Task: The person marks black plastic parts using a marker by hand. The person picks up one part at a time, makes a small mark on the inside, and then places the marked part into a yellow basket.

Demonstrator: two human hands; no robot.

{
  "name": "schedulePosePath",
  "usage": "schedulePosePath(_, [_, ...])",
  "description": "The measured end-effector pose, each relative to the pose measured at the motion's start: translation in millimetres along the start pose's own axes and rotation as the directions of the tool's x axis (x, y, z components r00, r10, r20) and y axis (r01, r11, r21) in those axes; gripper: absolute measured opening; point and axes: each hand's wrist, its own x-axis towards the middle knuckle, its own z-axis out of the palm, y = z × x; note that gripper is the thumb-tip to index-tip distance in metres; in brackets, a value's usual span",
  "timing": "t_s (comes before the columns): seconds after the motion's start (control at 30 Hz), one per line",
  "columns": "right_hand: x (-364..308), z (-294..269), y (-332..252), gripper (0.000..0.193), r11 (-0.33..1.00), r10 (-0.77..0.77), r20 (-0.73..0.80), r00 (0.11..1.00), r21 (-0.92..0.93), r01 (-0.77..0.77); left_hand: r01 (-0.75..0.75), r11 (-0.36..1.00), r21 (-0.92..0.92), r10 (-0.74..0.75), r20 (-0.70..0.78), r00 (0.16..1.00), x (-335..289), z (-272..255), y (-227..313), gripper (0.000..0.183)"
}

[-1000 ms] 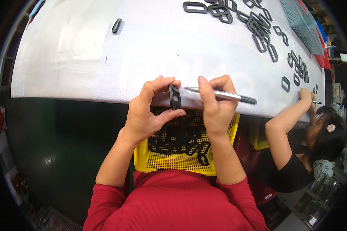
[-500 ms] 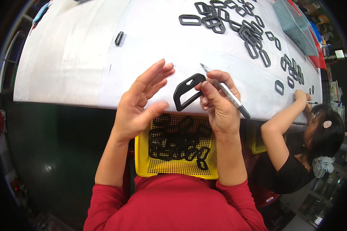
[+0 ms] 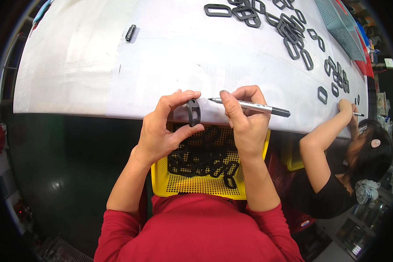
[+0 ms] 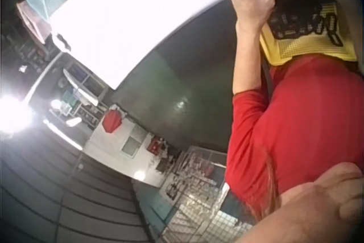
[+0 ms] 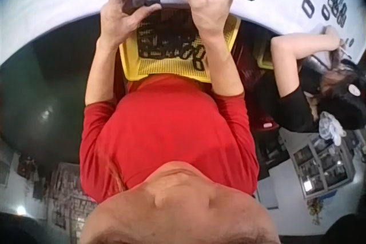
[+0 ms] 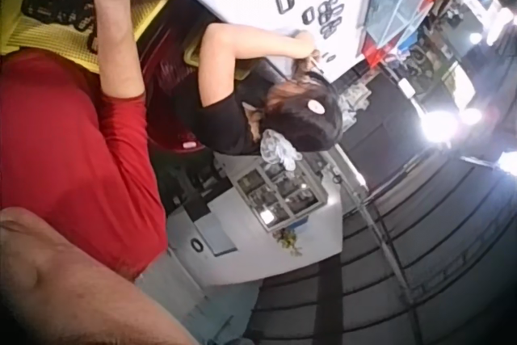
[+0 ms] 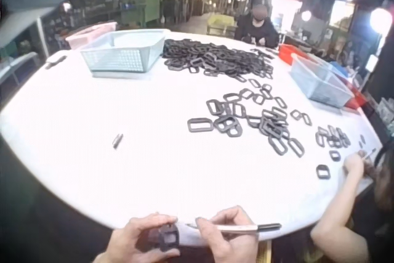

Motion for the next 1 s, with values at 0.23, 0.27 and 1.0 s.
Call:
schedulePosePath(0.23, [1.8,11.6,10.0,0.024,0.982,-0.178,-0.022,0.984,-0.063,0.177,0.068,0.996,-0.061,-0.068,0.000,0.998,-0.1,1.0,-2.0,0.057])
schedulePosePath(0.27, [2.1,12.5,11.6,0.024,0.978,-0.195,-0.027,0.980,-0.083,0.192,0.074,0.995,-0.064,-0.074,-0.004,0.997,-0.7,1.2,-2.3,0.056])
schedulePosePath(1.0, [3.3,15.1,12.2,0.024,0.967,-0.213,0.013,0.977,-0.140,0.213,0.020,0.999,-0.047,-0.021,-0.018,1.000,-0.2,1.4,-6.1,0.058])
